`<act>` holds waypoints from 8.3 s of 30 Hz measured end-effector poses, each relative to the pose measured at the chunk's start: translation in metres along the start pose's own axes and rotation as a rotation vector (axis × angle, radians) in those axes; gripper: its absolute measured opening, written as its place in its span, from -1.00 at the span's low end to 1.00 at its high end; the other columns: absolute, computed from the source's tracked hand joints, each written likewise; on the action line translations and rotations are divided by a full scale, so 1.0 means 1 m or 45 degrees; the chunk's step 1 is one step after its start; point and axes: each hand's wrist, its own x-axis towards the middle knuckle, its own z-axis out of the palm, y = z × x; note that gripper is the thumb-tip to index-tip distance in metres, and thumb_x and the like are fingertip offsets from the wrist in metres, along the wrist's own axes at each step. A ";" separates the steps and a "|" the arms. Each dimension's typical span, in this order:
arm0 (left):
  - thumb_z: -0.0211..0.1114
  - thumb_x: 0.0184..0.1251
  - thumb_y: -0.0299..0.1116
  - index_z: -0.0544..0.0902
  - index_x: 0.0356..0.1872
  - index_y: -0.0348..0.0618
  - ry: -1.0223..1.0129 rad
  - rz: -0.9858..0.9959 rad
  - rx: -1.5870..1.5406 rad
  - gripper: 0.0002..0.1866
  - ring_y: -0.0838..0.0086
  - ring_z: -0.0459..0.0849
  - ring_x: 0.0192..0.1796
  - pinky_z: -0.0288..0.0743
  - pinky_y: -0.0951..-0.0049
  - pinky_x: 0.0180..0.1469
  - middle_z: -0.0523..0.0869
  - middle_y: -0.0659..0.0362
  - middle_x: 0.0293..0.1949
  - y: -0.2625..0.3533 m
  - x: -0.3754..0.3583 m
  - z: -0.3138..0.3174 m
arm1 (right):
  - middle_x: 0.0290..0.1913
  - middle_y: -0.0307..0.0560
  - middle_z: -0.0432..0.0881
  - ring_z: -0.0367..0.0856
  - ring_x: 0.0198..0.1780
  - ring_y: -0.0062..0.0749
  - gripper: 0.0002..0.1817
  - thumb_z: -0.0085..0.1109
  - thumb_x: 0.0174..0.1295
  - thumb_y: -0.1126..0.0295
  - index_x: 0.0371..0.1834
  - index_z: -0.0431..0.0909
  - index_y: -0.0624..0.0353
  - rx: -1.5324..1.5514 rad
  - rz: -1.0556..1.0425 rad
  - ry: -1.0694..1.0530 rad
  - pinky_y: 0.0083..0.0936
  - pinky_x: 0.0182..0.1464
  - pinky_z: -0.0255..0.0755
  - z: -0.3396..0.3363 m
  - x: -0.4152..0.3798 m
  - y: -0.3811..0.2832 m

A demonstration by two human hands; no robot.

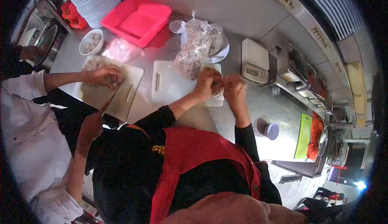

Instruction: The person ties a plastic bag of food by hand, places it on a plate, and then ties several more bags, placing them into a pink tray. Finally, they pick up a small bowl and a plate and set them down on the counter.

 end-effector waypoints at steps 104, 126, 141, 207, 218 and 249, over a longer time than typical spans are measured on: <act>0.25 0.03 -0.25 0.36 0.08 -0.21 0.037 -0.649 0.948 -0.45 0.14 0.33 0.11 0.11 0.10 0.15 0.41 0.01 0.02 0.026 -0.167 -0.101 | 0.05 0.18 0.40 0.26 0.17 -0.01 -0.22 0.20 -0.13 -0.18 0.05 0.40 0.22 0.069 0.205 -0.621 -0.02 0.16 0.12 0.123 0.178 0.090; 0.27 -0.01 -0.24 0.46 -0.05 -0.17 0.075 -0.699 0.933 -0.55 0.22 0.38 0.05 0.14 0.22 0.08 0.48 0.08 -0.09 0.028 -0.160 -0.109 | -0.55 0.17 0.55 0.52 -0.48 0.09 -0.55 0.04 0.09 0.03 -0.63 0.56 0.25 -0.031 0.055 -0.166 -0.10 -0.37 0.34 0.135 0.164 0.097; 0.32 -0.09 -0.09 0.45 -0.01 -0.07 -0.008 -0.652 0.842 -0.44 0.21 0.30 0.09 0.06 0.12 0.12 0.41 0.10 -0.02 0.027 -0.164 -0.114 | -0.73 0.26 0.37 0.37 -0.70 -0.11 -0.33 0.16 -0.01 -0.10 -0.81 0.39 0.41 0.054 0.151 -0.012 -0.22 -0.53 0.25 0.083 0.237 0.078; 0.42 -0.23 -0.12 0.48 -0.05 0.05 0.205 -0.623 0.717 -0.41 0.24 0.38 0.07 0.18 0.14 0.05 0.44 0.14 0.06 0.016 -0.170 -0.117 | -0.58 -0.16 0.41 0.42 -0.49 -0.42 -0.87 0.06 0.06 0.37 -0.53 0.46 0.19 1.710 0.706 0.076 -0.48 -0.44 0.30 0.251 0.375 -0.089; 0.37 -0.16 0.00 0.55 -0.14 0.04 0.144 -0.683 0.619 -0.50 0.33 0.41 0.06 0.21 0.24 0.03 0.46 0.17 0.06 0.014 -0.171 -0.121 | -0.22 -0.04 0.58 0.60 -0.26 -0.44 -0.58 0.11 0.15 0.28 0.05 0.31 0.17 2.155 0.560 -0.592 -0.60 -0.39 0.47 0.299 0.404 -0.095; 0.39 -0.16 -0.11 0.44 0.00 0.03 0.102 -0.681 0.740 -0.40 0.14 0.34 0.09 0.12 0.10 0.10 0.33 0.05 0.14 0.020 -0.167 -0.115 | -0.39 -0.11 0.60 0.53 -0.31 -0.50 -0.80 0.17 0.03 0.43 -0.33 0.53 0.34 1.046 0.484 0.292 -0.56 -0.20 0.39 0.142 0.288 0.048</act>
